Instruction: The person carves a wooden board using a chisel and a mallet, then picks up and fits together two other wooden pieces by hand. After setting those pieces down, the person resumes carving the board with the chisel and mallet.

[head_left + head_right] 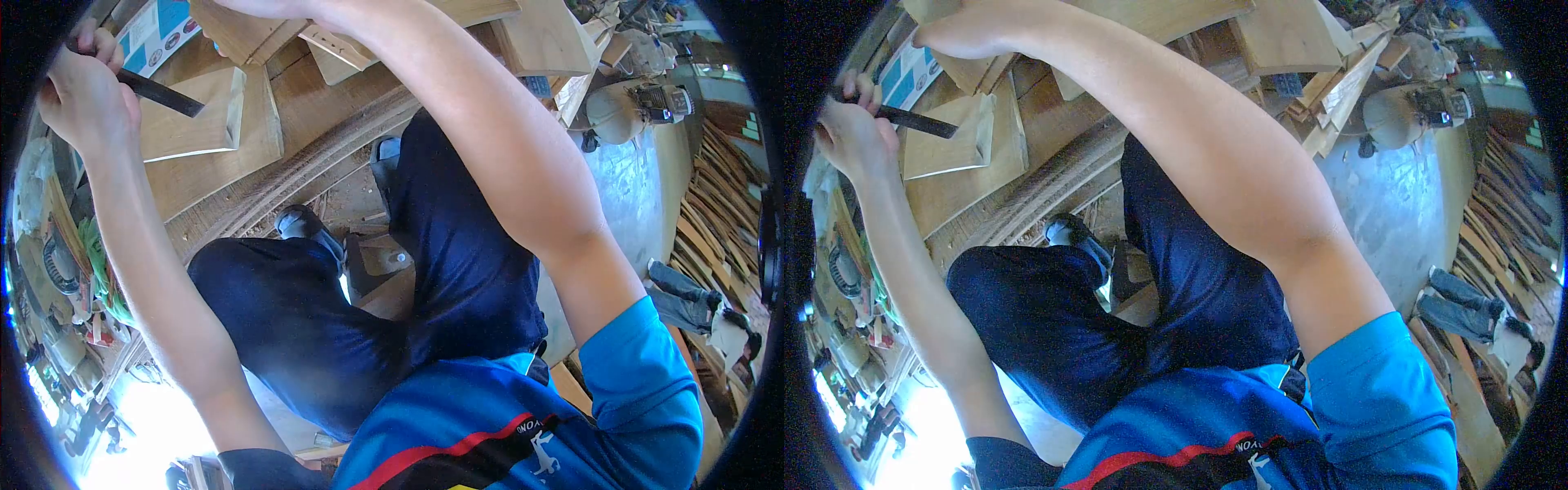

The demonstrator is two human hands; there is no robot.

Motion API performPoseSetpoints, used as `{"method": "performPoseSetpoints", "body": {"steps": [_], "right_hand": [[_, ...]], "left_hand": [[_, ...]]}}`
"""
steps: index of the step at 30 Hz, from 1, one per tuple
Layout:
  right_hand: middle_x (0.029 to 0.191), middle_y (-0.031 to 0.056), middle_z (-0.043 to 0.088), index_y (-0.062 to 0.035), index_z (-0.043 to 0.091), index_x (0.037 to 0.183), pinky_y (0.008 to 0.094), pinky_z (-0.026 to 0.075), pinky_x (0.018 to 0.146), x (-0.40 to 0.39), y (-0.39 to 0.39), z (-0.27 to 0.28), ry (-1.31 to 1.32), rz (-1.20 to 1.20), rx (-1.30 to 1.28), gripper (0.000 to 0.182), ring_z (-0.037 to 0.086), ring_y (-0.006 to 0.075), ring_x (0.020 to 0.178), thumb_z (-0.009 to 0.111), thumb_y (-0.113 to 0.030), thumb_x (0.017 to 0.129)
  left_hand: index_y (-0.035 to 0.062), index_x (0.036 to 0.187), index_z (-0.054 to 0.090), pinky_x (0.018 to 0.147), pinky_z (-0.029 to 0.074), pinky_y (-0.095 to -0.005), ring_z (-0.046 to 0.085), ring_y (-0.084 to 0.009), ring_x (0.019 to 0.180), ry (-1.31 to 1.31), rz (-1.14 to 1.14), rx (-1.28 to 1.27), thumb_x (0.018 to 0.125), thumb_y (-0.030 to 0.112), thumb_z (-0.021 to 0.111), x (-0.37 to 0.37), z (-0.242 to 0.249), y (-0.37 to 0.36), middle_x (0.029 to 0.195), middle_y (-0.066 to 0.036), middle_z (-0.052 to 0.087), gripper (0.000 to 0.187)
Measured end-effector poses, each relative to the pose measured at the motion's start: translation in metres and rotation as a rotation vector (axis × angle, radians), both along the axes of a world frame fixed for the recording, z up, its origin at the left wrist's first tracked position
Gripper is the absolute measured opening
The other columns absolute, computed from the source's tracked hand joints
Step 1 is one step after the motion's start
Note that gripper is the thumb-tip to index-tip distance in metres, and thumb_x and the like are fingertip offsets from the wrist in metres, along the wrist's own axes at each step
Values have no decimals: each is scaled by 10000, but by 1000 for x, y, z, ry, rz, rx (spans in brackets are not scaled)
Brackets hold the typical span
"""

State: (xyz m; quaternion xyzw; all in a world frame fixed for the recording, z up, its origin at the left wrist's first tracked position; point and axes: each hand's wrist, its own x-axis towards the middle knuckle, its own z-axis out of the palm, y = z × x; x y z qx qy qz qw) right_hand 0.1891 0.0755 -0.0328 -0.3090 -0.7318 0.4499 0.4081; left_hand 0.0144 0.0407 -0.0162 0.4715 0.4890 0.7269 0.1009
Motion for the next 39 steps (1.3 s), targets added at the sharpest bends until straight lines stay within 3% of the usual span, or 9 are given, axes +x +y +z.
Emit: {"method": "performPoseSetpoints", "body": {"steps": [7, 10, 12, 16, 21, 28, 32, 36, 39], "right_hand": [[1346, 341, 566, 147, 447, 1383, 403, 437, 1084, 12, 9, -2, 109, 165, 11, 662, 546, 414, 1304, 605, -297, 918], [1343, 342, 567, 152, 447, 1379, 402, 440, 1081, 10, 0, 0, 59, 91, 32, 661, 551, 410, 1299, 609, -292, 917], [1342, 345, 566, 157, 446, 1376, 402, 440, 1080, 0, 11, 3, -15, 46, -99, 664, 554, 410, 1296, 611, -292, 917], [1347, 359, 554, 169, 433, 1380, 403, 437, 1086, 14, 13, -2, 78, 150, -43, 687, 546, 419, 1303, 609, -305, 916], [1357, 374, 538, 187, 410, 1388, 405, 430, 1094, 0, 13, 3, -43, 42, -83, 720, 533, 429, 1314, 605, -321, 917], [1352, 393, 530, 211, 399, 1377, 408, 434, 1090, 5, 6, -2, -12, 40, 12, 734, 533, 447, 1307, 596, -322, 913], [1337, 409, 530, 225, 403, 1361, 413, 439, 1083, 7, 15, -5, 48, 114, -4, 735, 533, 455, 1303, 598, -317, 905], [1327, 402, 542, 220, 415, 1353, 409, 439, 1083, -2, 12, 2, -21, 34, -66, 714, 537, 450, 1301, 602, -302, 903], [1327, 387, 552, 208, 423, 1354, 406, 439, 1082, 9, 15, -3, 94, 152, -13, 698, 542, 441, 1300, 603, -297, 907]], "left_hand": [[4, 873, 448, 498, 226, -272, 349, -88, 540, -40, -25, 33, 1011, 161, 439, -3, -3, 1, 775, -53, 471, 209], [5, 862, 440, 497, 220, -273, 340, -87, 537, -23, -24, 20, 1021, 167, 434, -2, -2, 0, 772, -56, 469, 227], [9, 848, 432, 499, 219, -274, 331, -88, 533, -34, 2, 27, 1027, 177, 434, 1, -1, -1, 758, -52, 457, 245], [17, 834, 420, 498, 218, -276, 323, -89, 530, -52, 26, 32, 1034, 189, 432, -1, 1, -4, 730, -43, 428, 264], [24, 824, 413, 496, 207, -278, 316, -89, 535, -44, 34, 36, 1035, 193, 426, -1, 1, -7, 719, -36, 408, 271], [37, 814, 420, 494, 200, -274, 312, -84, 536, -47, 14, 22, 1038, 209, 428, -3, 0, -6, 719, -30, 407, 282], [46, 811, 426, 494, 201, -270, 320, -81, 538, -36, 26, 49, 1031, 195, 436, 2, 0, -6, 721, -26, 411, 267], [46, 827, 427, 496, 208, -266, 332, -80, 543, -29, 48, 62, 1029, 198, 450, 2, 0, -6, 725, -20, 424, 253], [45, 868, 426, 496, 218, -266, 341, -81, 545, -47, 49, 59, 1027, 215, 466, 3, -1, -7, 719, -17, 428, 236]]}}
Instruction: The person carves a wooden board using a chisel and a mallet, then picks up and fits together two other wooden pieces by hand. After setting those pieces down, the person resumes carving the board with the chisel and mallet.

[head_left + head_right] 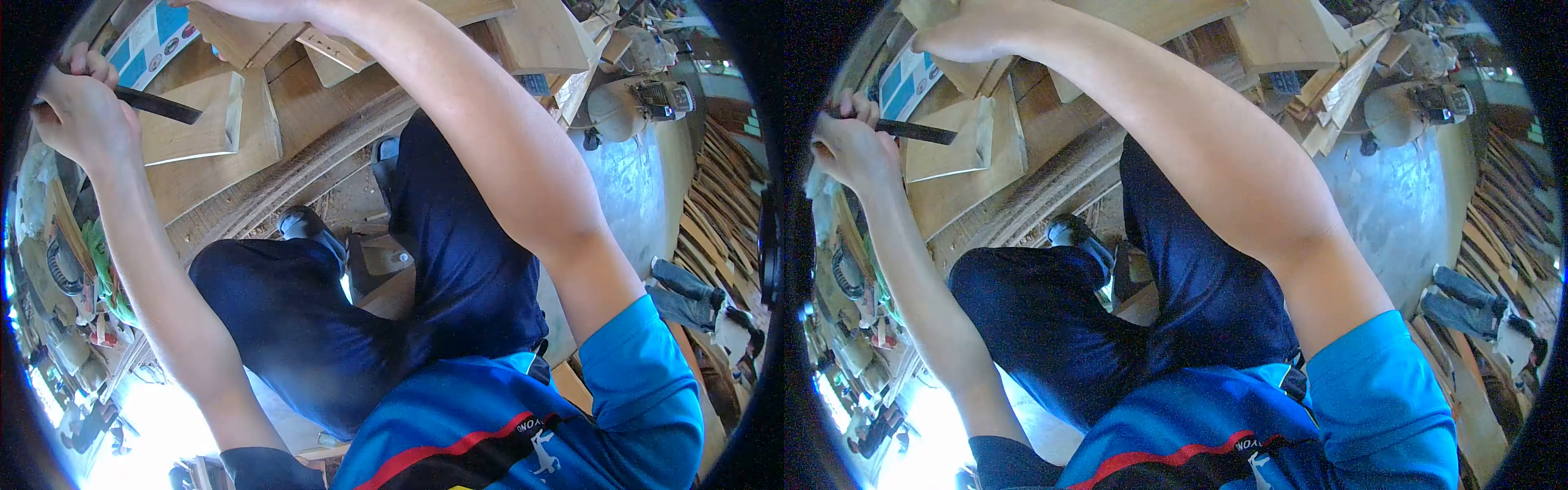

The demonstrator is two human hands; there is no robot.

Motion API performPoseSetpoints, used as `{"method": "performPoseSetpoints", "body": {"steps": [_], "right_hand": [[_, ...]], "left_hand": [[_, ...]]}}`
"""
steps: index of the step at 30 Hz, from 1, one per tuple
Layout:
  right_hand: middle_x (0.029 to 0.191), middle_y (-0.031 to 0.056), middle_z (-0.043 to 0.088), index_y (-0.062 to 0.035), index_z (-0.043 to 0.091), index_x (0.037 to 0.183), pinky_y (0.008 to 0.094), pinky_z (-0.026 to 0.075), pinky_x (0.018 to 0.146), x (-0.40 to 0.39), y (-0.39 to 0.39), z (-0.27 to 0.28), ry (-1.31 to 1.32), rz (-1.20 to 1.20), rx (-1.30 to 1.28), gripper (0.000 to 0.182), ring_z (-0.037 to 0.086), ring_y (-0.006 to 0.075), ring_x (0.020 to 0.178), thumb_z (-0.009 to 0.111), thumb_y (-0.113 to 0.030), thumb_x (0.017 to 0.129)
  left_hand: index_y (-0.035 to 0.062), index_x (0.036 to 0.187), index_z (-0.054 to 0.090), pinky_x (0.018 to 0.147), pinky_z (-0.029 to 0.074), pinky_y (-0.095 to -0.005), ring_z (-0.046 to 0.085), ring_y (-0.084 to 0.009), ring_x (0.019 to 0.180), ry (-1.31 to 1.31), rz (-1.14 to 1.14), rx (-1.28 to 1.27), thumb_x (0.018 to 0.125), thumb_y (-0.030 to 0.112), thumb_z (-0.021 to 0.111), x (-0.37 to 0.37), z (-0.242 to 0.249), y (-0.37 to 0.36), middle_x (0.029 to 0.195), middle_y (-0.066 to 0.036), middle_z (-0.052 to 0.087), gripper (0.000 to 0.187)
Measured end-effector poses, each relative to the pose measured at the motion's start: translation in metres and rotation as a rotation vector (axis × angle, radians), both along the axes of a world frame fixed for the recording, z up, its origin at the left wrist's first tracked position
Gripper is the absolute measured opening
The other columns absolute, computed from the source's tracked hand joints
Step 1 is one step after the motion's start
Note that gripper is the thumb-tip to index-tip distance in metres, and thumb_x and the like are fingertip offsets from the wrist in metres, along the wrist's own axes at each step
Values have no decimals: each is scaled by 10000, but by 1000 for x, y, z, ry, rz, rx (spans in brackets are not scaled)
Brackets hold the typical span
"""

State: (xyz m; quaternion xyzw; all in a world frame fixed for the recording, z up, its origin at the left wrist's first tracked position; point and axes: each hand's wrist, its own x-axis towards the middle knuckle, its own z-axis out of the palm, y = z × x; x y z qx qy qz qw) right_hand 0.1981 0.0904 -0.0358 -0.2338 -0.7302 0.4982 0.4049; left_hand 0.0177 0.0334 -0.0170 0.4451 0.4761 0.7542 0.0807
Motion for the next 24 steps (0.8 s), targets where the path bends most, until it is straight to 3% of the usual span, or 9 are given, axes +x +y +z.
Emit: {"method": "performPoseSetpoints", "body": {"steps": [9, 11, 14, 17, 18, 21, 24], "right_hand": [[1328, 356, 570, 170, 439, 1371, 405, 443, 1073, -12, -5, 8, -112, -82, -53, 671, 554, 420, 1294, 607, -293, 914], [1328, 354, 571, 170, 423, 1382, 407, 443, 1073, -5, -17, 6, -58, -62, 47, 679, 557, 421, 1290, 609, -283, 911], [1327, 353, 571, 170, 405, 1391, 413, 441, 1073, 6, -16, 18, -59, 57, -50, 684, 559, 415, 1289, 609, -267, 906], [1337, 360, 560, 156, 370, 1416, 417, 448, 1064, -17, 6, 7, -117, -14, 88, 706, 576, 413, 1269, 604, -259, 895], [1327, 342, 569, 125, 349, 1442, 425, 522, 969, -16, 5, 19, -221, -104, 218, 670, 644, 363, 1161, 601, -196, 910], [1186, 271, 611, 99, 392, 1424, 359, 547, 840, 6, -2, 90, -169, -4, 314, 590, 641, 276, 993, 596, -160, 935], [1045, 199, 654, 73, 436, 1405, 292, 573, 712, 34, -27, 164, -130, 128, 361, 512, 638, 188, 826, 591, -124, 959]], "left_hand": [[52, 938, 423, 485, 241, -261, 366, -82, 536, -39, -31, 22, 1025, 279, 492, -5, -2, 4, 699, -13, 443, 253], [56, 932, 423, 480, 238, -267, 355, -87, 533, -39, -25, 21, 1029, 286, 480, -5, -2, 5, 702, -13, 441, 256], [74, 925, 427, 471, 239, -277, 335, -89, 531, -18, -16, 33, 1045, 327, 468, -1, -3, 4, 705, 6, 417, 283], [88, 950, 443, 470, 243, -265, 334, -73, 531, -105, -9, 2, 1055, 355, 484, -1, 3, 2, 693, 26, 401, 291], [98, 975, 453, 477, 240, -240, 341, -55, 549, -128, -1, 20, 1064, 386, 490, 0, 1, 3, 698, 39, 400, 304], [96, 985, 455, 488, 237, -216, 346, -42, 574, -112, -15, -3, 1072, 407, 484, -5, -2, 1, 715, 40, 412, 324], [86, 980, 446, 501, 227, -222, 310, -23, 580, -146, -108, 101, 1042, 418, 571, -6, -6, 2, 710, 57, 383, 360]]}}
